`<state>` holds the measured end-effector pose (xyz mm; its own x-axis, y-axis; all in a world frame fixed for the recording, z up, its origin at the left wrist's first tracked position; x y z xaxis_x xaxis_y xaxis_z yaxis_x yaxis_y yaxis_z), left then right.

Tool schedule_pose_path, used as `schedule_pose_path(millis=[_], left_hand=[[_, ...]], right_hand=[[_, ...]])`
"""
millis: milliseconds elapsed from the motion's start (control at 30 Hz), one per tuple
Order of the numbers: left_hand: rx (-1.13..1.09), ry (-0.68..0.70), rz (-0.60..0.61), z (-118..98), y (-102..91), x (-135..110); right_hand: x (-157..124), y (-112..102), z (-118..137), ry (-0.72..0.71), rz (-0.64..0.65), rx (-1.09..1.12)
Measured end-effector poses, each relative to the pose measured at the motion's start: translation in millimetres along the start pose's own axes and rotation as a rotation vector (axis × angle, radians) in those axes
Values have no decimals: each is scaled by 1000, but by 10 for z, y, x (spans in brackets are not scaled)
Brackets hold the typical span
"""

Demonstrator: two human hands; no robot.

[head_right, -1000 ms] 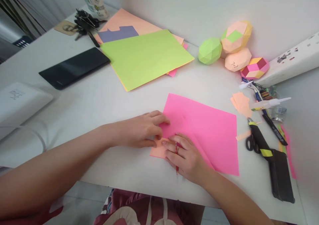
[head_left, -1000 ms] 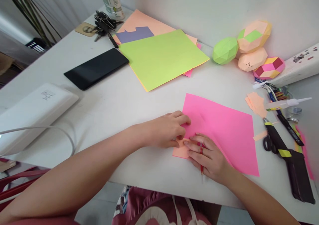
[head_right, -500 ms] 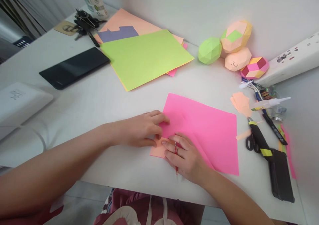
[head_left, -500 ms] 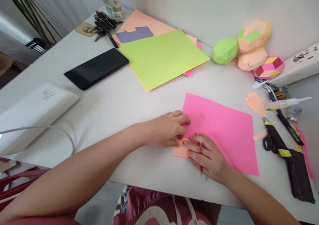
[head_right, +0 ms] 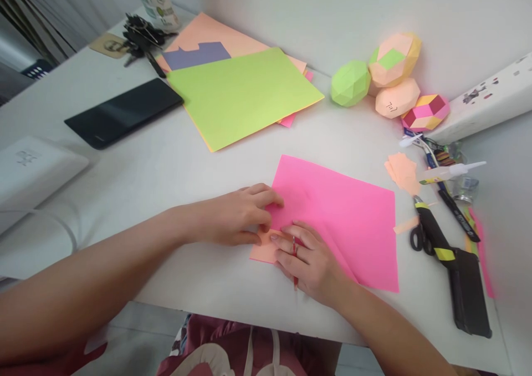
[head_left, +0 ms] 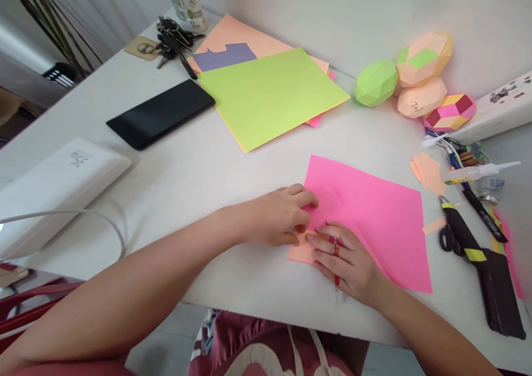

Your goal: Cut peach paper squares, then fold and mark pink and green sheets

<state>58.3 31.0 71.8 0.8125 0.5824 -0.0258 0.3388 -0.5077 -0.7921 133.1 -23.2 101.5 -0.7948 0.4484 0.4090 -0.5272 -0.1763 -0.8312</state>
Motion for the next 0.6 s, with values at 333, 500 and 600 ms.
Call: schedule_pose_path(millis=[333,500,600], left_hand=[[29,22,-15,-18,-18,-2],[76,11,-8,-42,-12,-11],[158,12,-49,-130,-36,-25]], right_hand=[[-22,25,-14,6,15,-5],[-23,30,-16,13,19,-7],[-13,27,-15,19,17,-10]])
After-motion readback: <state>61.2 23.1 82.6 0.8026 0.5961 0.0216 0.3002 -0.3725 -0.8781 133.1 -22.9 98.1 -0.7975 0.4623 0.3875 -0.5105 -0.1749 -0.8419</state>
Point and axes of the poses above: each hand's wrist, its own x-axis towards the middle knuckle, its own y-axis out of the palm, z = x × y, the point moved 10 cm from there along x, towards the middle knuckle
